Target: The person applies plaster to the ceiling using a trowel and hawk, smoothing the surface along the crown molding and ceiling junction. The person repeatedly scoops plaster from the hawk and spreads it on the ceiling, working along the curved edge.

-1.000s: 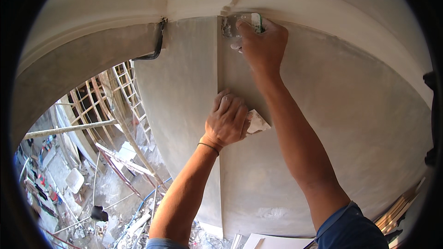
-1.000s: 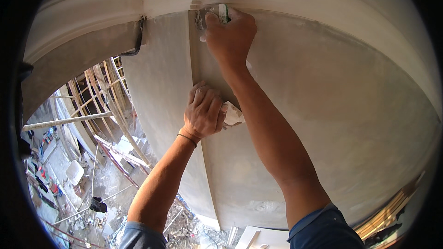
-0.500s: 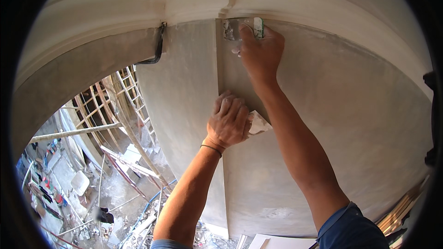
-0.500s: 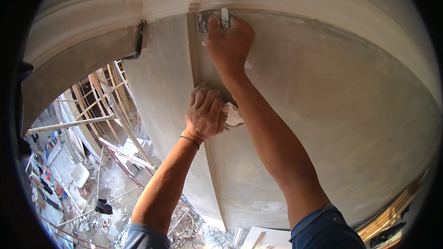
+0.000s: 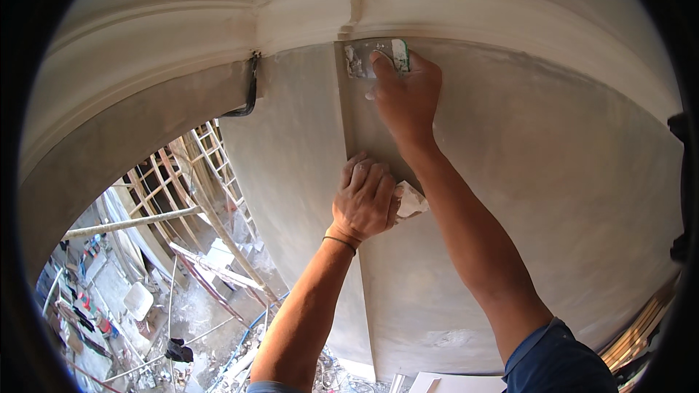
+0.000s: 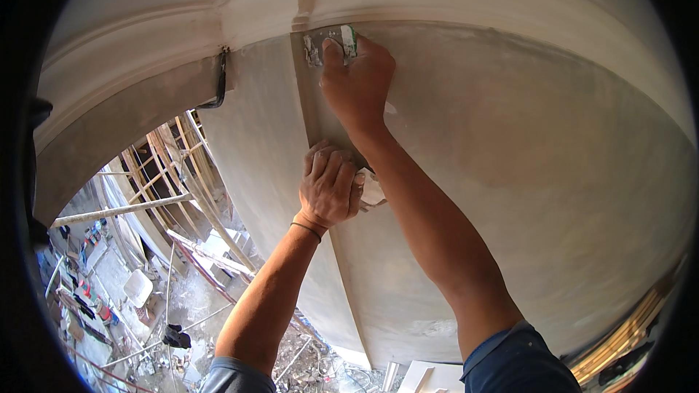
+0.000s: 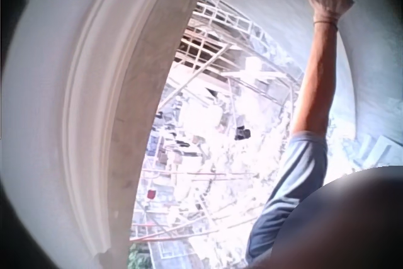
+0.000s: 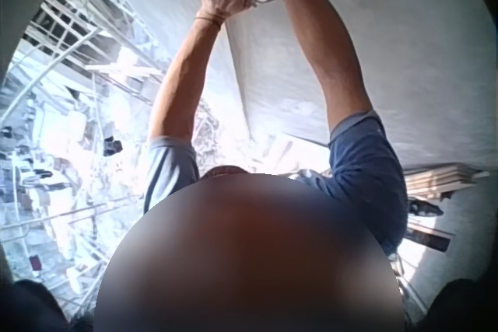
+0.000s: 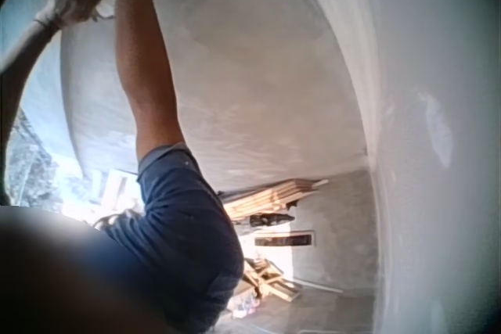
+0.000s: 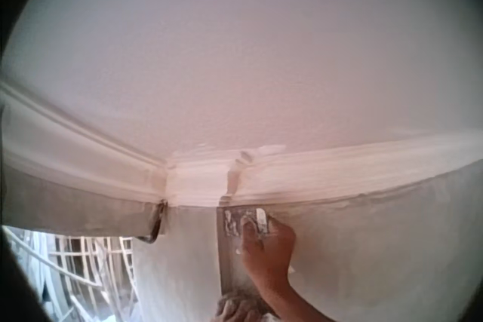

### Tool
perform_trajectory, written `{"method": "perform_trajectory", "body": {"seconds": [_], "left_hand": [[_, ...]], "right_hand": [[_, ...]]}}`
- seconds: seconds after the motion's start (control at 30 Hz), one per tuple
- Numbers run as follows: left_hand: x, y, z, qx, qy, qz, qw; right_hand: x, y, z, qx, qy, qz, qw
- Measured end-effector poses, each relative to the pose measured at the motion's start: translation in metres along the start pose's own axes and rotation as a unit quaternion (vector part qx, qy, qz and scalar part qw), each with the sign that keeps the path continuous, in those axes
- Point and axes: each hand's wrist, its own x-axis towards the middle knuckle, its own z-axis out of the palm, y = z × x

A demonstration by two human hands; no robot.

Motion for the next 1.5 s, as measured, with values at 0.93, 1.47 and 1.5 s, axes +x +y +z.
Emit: {"method": "perform_trajectory", "body": {"seconds": [0.93, 1.47, 1.5], "left_hand": [[-0.001, -0.001, -0.002, -0.003, -0.017, -0.004, 1.0], [-0.07, 0.296, -0.161, -0.614, 0.212, -0.636, 0.418], [-0.064, 0.304, -0.167, -0.592, 0.217, -0.65, 0.423]], "right_hand": [[-0.025, -0.054, -0.077, 0.16, -0.087, 0.159, 0.97], [-0.252, -0.167, -0.24, 0.188, -0.013, 0.503, 0.843], [-0.259, -0.175, -0.238, 0.163, -0.02, 0.535, 0.829]]}}
